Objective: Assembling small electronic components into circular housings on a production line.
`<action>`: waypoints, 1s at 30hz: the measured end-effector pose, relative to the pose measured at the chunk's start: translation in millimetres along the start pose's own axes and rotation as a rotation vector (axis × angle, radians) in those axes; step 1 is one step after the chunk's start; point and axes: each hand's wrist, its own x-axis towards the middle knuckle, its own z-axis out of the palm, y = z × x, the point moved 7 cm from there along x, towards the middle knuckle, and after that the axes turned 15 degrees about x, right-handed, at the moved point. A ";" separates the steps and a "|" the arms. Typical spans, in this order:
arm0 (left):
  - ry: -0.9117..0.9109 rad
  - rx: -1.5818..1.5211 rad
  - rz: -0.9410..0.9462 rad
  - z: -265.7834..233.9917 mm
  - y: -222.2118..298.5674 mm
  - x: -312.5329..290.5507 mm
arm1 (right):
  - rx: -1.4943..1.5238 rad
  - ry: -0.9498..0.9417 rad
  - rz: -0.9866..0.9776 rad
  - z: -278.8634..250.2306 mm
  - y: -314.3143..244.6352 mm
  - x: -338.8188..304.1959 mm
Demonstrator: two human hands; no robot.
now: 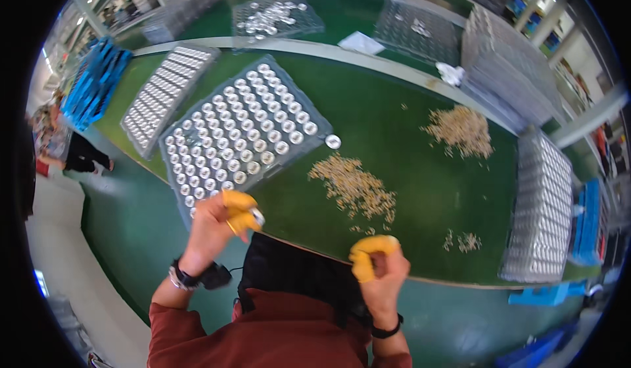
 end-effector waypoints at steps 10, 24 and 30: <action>-0.328 -0.315 -0.121 104.6 -13.9 -20.0 | 0.000 -0.171 0.065 17.3 19.9 -9.5; -0.310 -0.356 -0.138 111.5 -17.0 -24.8 | -0.251 -0.162 -0.167 21.3 11.1 -15.0; -0.291 -0.236 -0.047 110.5 -23.8 -24.1 | -0.523 -0.299 -0.411 35.3 -0.4 -17.9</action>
